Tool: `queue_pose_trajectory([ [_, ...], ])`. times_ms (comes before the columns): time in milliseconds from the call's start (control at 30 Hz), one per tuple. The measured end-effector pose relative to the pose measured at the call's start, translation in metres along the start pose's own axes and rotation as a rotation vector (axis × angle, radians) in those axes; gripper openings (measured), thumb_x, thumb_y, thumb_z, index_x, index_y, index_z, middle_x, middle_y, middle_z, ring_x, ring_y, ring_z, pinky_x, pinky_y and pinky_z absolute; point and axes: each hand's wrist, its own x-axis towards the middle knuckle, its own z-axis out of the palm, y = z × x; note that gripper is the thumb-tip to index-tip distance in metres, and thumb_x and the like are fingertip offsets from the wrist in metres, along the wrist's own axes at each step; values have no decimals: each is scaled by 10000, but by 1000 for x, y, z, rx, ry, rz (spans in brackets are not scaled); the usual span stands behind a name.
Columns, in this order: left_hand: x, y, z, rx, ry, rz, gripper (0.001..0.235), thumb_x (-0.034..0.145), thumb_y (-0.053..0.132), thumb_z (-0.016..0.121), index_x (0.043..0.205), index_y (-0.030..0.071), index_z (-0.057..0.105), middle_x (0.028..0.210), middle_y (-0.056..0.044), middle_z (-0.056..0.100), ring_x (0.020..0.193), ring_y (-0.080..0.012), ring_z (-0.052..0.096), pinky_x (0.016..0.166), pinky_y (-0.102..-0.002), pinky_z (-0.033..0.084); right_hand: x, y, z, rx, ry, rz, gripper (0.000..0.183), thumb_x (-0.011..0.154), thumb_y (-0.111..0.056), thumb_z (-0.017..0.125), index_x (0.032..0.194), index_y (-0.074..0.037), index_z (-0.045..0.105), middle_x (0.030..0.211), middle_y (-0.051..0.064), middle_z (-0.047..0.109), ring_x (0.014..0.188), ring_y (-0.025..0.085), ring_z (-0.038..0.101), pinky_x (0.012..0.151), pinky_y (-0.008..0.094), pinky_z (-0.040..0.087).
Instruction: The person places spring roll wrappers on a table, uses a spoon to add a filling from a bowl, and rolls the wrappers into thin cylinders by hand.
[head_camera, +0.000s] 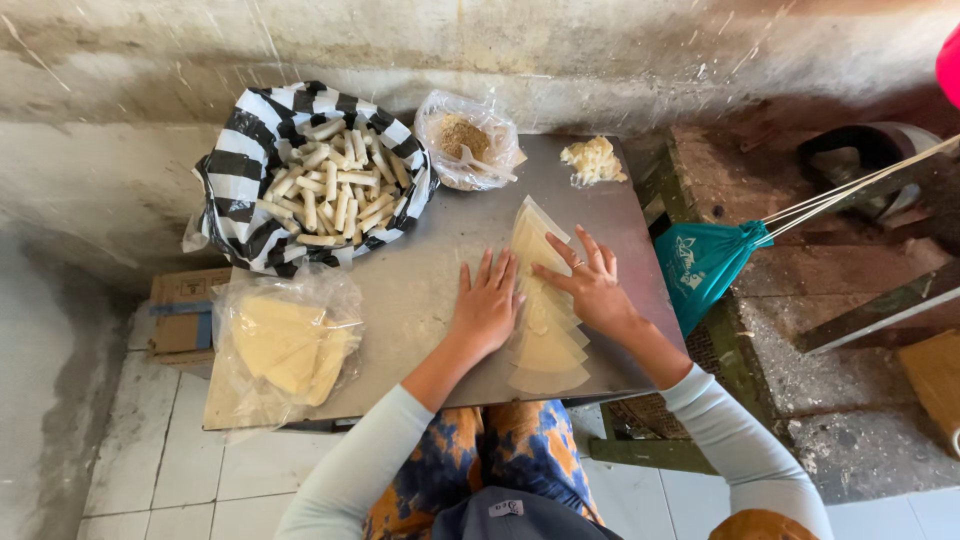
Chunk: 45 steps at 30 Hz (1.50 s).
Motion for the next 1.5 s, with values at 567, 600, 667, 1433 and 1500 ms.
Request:
queue_pose_trajectory([
  [567,19,-12,16,-5,155,24,667,1035,389,423,1583,32,296,1664,-113,293,1553,-285,212,1238,-611,63,8,22,-21,-269,-10,-168,852,819,61,608,1485,-461,514,1666,10,278,1513,354,285,1199,599,299],
  [600,20,-12,15,-15,152,25,665,1038,392,423,1582,30,296,1660,-117,294,1549,-286,213,1235,-611,64,7,22,-21,-282,-5,-187,859,817,61,609,1480,-477,510,1664,2,281,1508,349,294,1194,590,309],
  [667,19,-12,13,-28,142,25,682,1035,412,429,1582,31,288,1667,-120,283,1553,-287,205,1233,-613,54,5,26,-21,-310,1,-221,874,815,61,612,1469,-508,502,1660,-13,287,1499,341,312,1184,571,329],
  [1433,20,-11,5,37,44,35,774,1010,482,435,1588,7,239,1672,-138,237,1556,-300,172,1217,-629,61,80,80,17,-324,-206,-253,865,909,-27,570,1534,-562,302,1708,-10,145,1537,363,248,1203,548,308],
  [1500,21,-11,5,30,49,33,775,1003,481,437,1583,5,242,1667,-142,239,1551,-303,176,1211,-628,60,87,85,21,-316,-219,-237,853,902,-28,575,1528,-552,328,1707,-3,152,1538,368,243,1198,550,312],
])
